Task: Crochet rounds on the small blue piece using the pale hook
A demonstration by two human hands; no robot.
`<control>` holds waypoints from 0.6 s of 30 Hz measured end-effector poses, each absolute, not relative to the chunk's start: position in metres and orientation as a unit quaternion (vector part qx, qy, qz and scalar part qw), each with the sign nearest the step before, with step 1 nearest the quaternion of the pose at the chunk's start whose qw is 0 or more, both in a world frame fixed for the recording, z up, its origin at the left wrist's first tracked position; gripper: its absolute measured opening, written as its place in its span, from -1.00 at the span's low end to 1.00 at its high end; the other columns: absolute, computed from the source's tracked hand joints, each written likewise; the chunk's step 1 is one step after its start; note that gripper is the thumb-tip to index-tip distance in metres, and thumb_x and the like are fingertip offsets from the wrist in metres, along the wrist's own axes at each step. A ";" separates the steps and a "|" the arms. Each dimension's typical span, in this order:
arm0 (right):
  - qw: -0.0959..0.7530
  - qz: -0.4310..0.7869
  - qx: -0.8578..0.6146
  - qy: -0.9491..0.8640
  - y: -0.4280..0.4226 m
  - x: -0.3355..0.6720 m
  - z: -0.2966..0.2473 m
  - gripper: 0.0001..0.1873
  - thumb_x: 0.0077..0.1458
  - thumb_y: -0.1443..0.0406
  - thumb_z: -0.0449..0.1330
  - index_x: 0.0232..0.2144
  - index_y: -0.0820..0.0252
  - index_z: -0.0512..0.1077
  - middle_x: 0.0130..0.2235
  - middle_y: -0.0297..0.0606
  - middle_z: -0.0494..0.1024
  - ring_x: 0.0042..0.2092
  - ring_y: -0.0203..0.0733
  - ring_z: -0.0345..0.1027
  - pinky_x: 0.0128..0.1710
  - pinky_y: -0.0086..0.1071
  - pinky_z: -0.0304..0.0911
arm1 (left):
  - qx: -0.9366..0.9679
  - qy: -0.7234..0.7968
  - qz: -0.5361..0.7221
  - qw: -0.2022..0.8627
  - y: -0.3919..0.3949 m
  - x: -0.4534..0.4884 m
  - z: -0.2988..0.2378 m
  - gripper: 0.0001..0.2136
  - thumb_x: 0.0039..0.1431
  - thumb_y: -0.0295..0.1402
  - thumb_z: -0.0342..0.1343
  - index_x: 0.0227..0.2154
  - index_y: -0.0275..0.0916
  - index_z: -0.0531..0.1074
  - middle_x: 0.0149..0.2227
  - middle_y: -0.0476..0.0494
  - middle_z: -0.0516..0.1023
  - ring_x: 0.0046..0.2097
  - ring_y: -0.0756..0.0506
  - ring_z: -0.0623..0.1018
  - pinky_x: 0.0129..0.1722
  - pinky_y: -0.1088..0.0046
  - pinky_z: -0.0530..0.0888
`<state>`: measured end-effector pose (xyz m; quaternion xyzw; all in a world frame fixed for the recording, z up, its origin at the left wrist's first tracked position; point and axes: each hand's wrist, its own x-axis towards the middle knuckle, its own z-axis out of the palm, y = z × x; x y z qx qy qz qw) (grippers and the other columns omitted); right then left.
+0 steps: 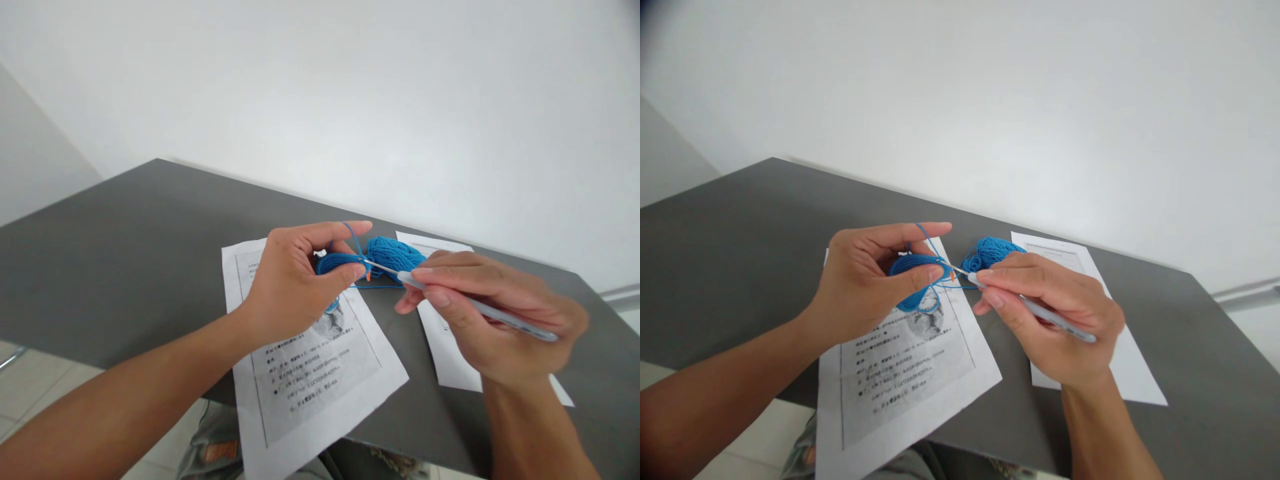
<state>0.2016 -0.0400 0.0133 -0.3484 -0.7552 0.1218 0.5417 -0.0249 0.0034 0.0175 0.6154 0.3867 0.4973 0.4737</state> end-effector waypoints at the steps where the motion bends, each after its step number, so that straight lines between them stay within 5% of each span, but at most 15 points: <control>1: 0.535 0.107 -0.353 -0.761 -0.041 0.201 0.014 -0.58 0.26 0.42 0.42 0.05 -0.20 0.72 -0.32 -0.31 0.77 -0.39 -0.04 0.62 -0.39 -0.07 0.53 | 0.622 0.389 0.504 0.457 0.003 -0.024 0.017 -0.62 0.07 -0.43 0.45 0.00 -0.17 0.78 -0.40 -0.01 0.67 -0.45 0.00 0.48 -0.47 0.48 0.44; 11: 0.519 -0.007 -0.353 -0.779 -0.045 0.190 0.007 -0.40 0.18 0.49 0.44 0.16 -0.23 0.65 -0.15 -0.30 0.79 -0.26 -0.01 0.70 -0.34 -0.08 0.63 | 0.623 0.412 0.548 0.376 0.000 -0.021 0.016 -0.72 0.14 -0.44 0.43 -0.08 -0.08 0.79 -0.32 -0.03 0.72 -0.32 -0.09 0.60 -0.30 0.40 0.54; 18: 0.507 -0.016 -0.378 -0.775 -0.043 0.179 0.006 -0.46 0.22 0.48 0.41 0.13 -0.20 0.66 -0.19 -0.32 0.79 -0.32 -0.05 0.69 -0.35 -0.14 0.63 | 0.629 0.418 0.556 0.348 0.000 -0.018 0.011 -0.79 0.18 -0.42 0.40 -0.13 -0.08 0.79 -0.27 -0.02 0.76 -0.26 -0.10 0.65 -0.20 0.39 0.58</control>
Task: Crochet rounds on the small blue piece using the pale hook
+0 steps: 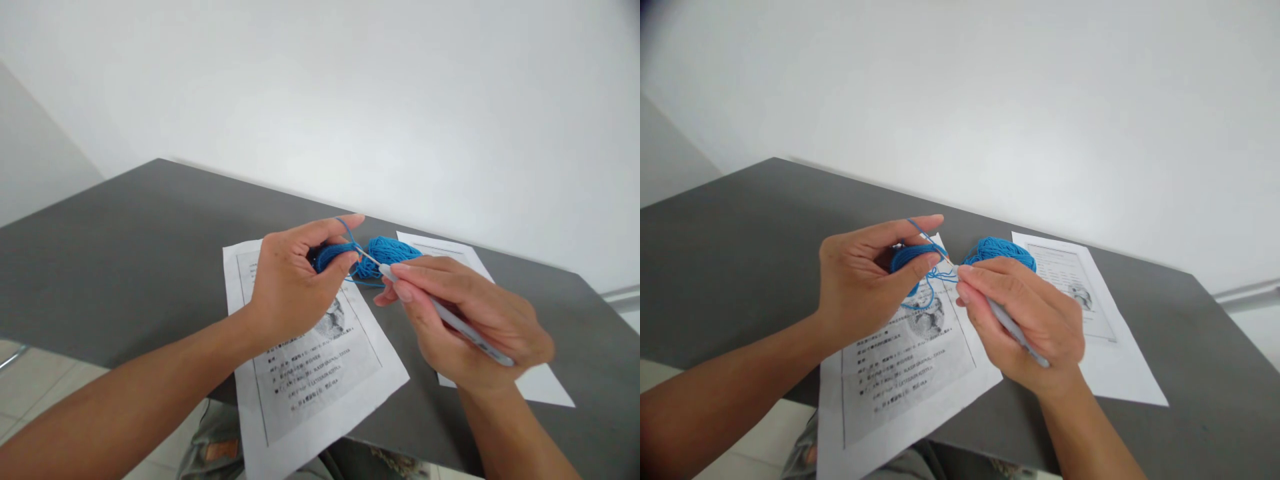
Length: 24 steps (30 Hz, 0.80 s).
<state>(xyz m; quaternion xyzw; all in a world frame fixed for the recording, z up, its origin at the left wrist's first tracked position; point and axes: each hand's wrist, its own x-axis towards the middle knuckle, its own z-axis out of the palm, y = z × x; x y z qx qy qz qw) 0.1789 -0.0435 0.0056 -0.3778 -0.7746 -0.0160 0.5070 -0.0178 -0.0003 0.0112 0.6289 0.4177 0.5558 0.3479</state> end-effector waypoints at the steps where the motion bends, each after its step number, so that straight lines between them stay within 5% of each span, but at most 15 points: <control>1: 0.500 -0.027 -0.372 -0.781 -0.042 0.176 0.006 -0.46 0.21 0.48 0.41 0.13 -0.19 0.66 -0.17 -0.30 0.79 -0.29 -0.04 0.70 -0.33 -0.15 0.64 | 0.627 0.418 0.557 0.350 -0.001 -0.017 0.012 -0.78 0.17 -0.43 0.40 -0.13 -0.08 0.79 -0.28 -0.02 0.76 -0.27 -0.11 0.65 -0.20 0.38 0.59; 6: 0.534 -0.030 -0.339 -0.774 -0.036 0.165 -0.001 -0.46 0.21 0.50 0.41 0.13 -0.15 0.66 -0.15 -0.26 0.79 -0.24 -0.06 0.70 -0.28 -0.18 0.65 | 0.615 0.402 0.544 0.406 -0.004 -0.015 0.016 -0.71 0.11 -0.47 0.43 -0.09 -0.16 0.79 -0.40 0.02 0.70 -0.34 -0.06 0.62 -0.20 0.38 0.61; 15: 0.672 0.243 -0.319 -0.623 -0.035 0.155 -0.014 -0.81 0.36 0.35 0.35 -0.08 -0.03 0.72 -0.27 -0.31 0.74 -0.41 -0.20 0.63 -0.49 -0.32 0.61 | 0.448 0.238 0.545 0.668 0.002 -0.015 0.001 -0.68 0.01 -0.45 0.57 -0.12 -0.14 0.78 -0.27 -0.06 0.77 -0.28 -0.05 0.69 -0.24 0.44 0.65; 24: 0.523 -0.121 -0.345 -0.770 -0.042 0.153 -0.008 -0.42 0.23 0.50 0.39 0.21 -0.09 0.57 -0.09 -0.17 0.78 -0.16 -0.01 0.70 -0.22 -0.11 0.67 | 0.355 0.258 0.535 0.722 0.004 -0.012 0.011 -0.60 -0.14 -0.47 0.64 -0.16 -0.14 0.77 -0.36 -0.01 0.77 -0.31 -0.03 0.69 -0.29 0.49 0.64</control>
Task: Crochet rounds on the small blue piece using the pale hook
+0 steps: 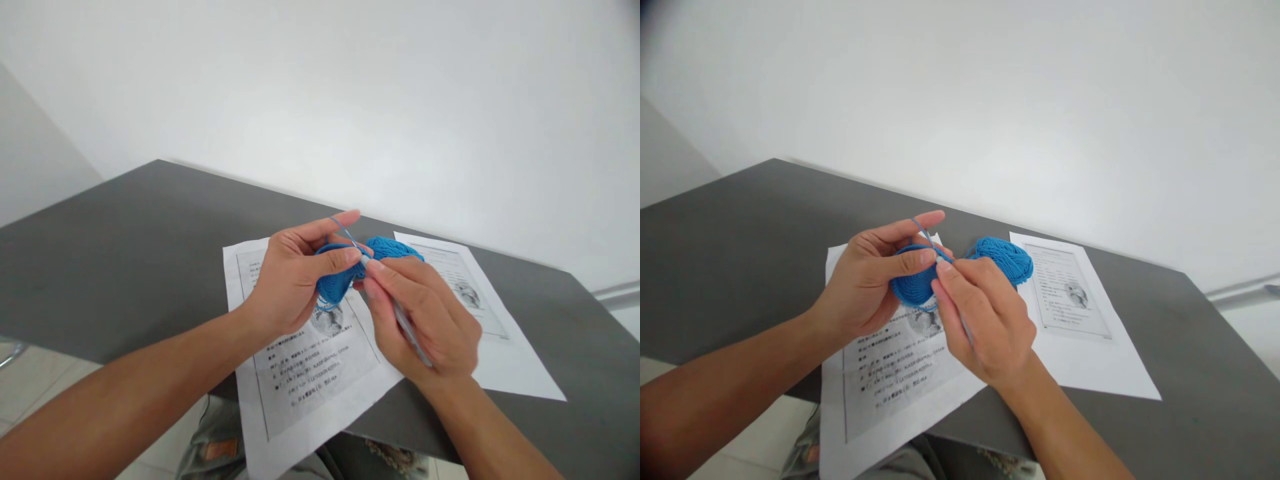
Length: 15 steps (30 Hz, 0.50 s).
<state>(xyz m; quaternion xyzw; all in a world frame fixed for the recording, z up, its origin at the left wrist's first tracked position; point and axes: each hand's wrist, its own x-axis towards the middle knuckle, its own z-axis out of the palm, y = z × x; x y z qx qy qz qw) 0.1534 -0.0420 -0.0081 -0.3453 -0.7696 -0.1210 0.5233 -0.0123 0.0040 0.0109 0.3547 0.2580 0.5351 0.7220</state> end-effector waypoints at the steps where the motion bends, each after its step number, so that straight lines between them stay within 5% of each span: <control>1: 0.511 -0.142 -0.343 -0.776 -0.042 0.153 -0.007 -0.39 0.22 0.50 0.40 0.23 -0.08 0.55 -0.08 -0.15 0.78 -0.15 0.00 0.70 -0.21 -0.10 0.67 | 0.353 0.260 0.533 0.724 0.004 -0.013 0.012 -0.60 -0.14 -0.47 0.64 -0.17 -0.15 0.77 -0.35 -0.02 0.77 -0.31 -0.03 0.69 -0.29 0.49 0.64; 10: 0.491 -0.122 -0.259 -0.823 -0.035 0.165 -0.004 -0.27 0.18 0.55 0.42 0.35 0.12 0.48 -0.06 -0.01 0.77 -0.10 0.06 0.71 -0.17 -0.03 0.68 | 0.362 0.248 0.516 0.735 0.006 -0.022 0.019 -0.65 -0.15 -0.47 0.64 -0.22 -0.23 0.77 -0.35 -0.11 0.79 -0.34 -0.05 0.71 -0.30 0.48 0.62; 15: 0.494 -0.107 -0.249 -0.826 -0.031 0.171 0.002 -0.29 0.21 0.55 0.41 0.33 0.01 0.50 -0.11 -0.10 0.78 -0.15 0.01 0.71 -0.25 -0.09 0.67 | 0.387 0.281 0.517 0.710 0.010 -0.024 0.019 -0.62 -0.17 -0.44 0.65 -0.21 -0.24 0.77 -0.37 -0.12 0.77 -0.35 -0.08 0.70 -0.30 0.43 0.62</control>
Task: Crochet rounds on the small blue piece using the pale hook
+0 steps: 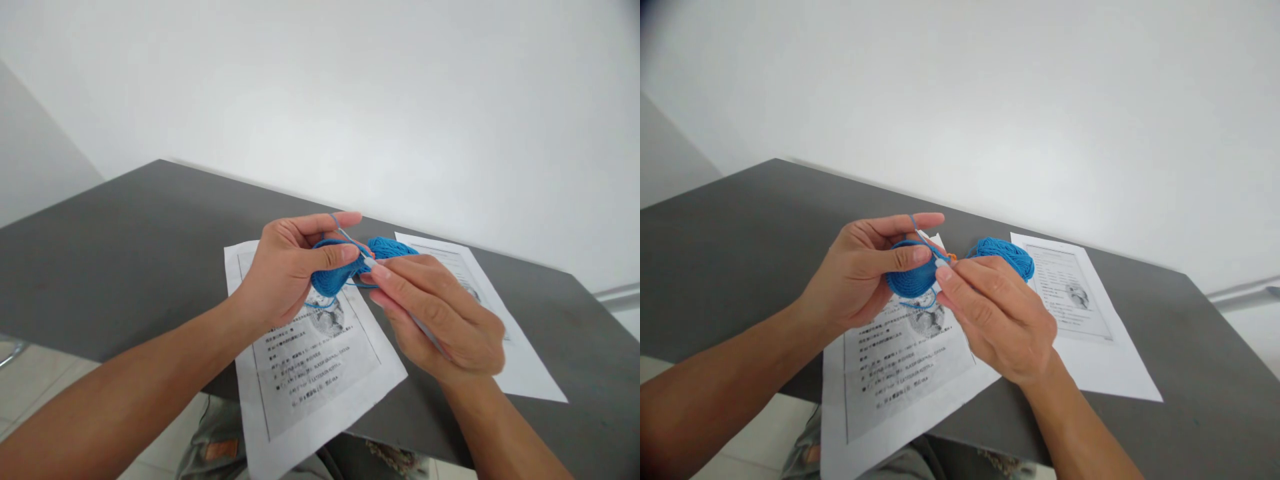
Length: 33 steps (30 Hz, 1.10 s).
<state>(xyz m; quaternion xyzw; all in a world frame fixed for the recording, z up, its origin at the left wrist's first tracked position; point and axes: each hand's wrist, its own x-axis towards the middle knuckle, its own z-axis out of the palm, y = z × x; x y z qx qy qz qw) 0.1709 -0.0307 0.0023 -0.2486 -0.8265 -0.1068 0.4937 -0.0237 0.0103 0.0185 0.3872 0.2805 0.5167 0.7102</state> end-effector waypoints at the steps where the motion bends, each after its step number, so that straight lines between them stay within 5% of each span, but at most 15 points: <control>1: 0.488 -0.107 -0.250 -0.829 -0.030 0.172 0.004 -0.30 0.23 0.54 0.40 0.33 -0.01 0.50 -0.12 -0.11 0.78 -0.16 0.00 0.71 -0.25 -0.09 0.67 | 0.391 0.289 0.518 0.704 0.011 -0.024 0.018 -0.62 -0.18 -0.44 0.65 -0.21 -0.24 0.78 -0.38 -0.12 0.77 -0.36 -0.08 0.70 -0.30 0.43 0.61; 10: 0.425 -0.147 -0.257 -0.855 -0.035 0.184 0.012 -0.39 0.24 0.54 0.40 0.28 0.09 0.52 -0.13 -0.10 0.78 -0.16 0.03 0.70 -0.25 -0.10 0.67 | 0.425 0.338 0.529 0.652 0.015 -0.025 0.018 -0.63 -0.15 -0.45 0.60 -0.19 -0.22 0.78 -0.41 -0.08 0.72 -0.38 -0.08 0.67 -0.38 0.42 0.55; 15: 0.357 -0.173 -0.233 -0.888 -0.042 0.193 0.013 -0.54 0.24 0.59 0.33 0.19 0.54 0.53 -0.05 0.14 0.72 0.00 0.15 0.64 -0.11 0.00 0.66 | 0.478 0.360 0.531 0.601 0.018 -0.026 0.015 -0.64 -0.06 -0.46 0.51 -0.13 -0.22 0.78 -0.39 -0.06 0.71 -0.38 -0.07 0.66 -0.37 0.41 0.54; 19: 0.325 -0.187 -0.227 -0.899 -0.046 0.198 0.016 -0.56 0.25 0.58 0.32 0.17 0.65 0.52 -0.04 0.16 0.69 0.02 0.17 0.59 -0.10 -0.02 0.65 | 0.559 0.400 0.517 0.511 0.021 -0.029 0.018 -0.66 -0.04 -0.45 0.51 -0.12 -0.24 0.79 -0.42 -0.03 0.71 -0.40 -0.03 0.62 -0.36 0.45 0.52; 26: 0.342 -0.169 -0.245 -0.891 -0.049 0.198 0.025 -0.62 0.27 0.57 0.34 0.12 0.39 0.59 -0.12 -0.04 0.75 -0.12 -0.02 0.63 -0.14 -0.10 0.69 | 0.687 0.375 0.470 0.408 0.028 -0.037 0.017 -0.92 0.11 -0.50 0.36 -0.42 -0.24 0.75 -0.06 -0.16 0.82 -0.14 -0.14 0.74 -0.14 0.39 0.59; 30: 0.428 -0.095 -0.296 -0.849 -0.050 0.197 0.025 -0.56 0.19 0.57 0.42 0.06 0.13 0.68 -0.17 -0.18 0.79 -0.22 -0.04 0.70 -0.18 -0.13 0.71 | 0.676 0.356 0.458 0.454 0.028 -0.039 0.018 -0.89 0.07 -0.50 0.40 -0.33 -0.24 0.79 -0.25 -0.13 0.82 -0.28 -0.09 0.70 -0.30 0.42 0.54; 33: 0.535 0.069 -0.328 -0.775 -0.045 0.195 0.016 -0.62 0.19 0.50 0.45 0.00 0.04 0.73 -0.28 -0.26 0.79 -0.34 -0.10 0.69 -0.34 -0.21 0.67 | 0.655 0.357 0.455 0.486 0.027 -0.040 0.021 -0.78 0.02 -0.50 0.45 -0.22 -0.24 0.81 -0.38 -0.08 0.77 -0.37 -0.05 0.64 -0.39 0.46 0.49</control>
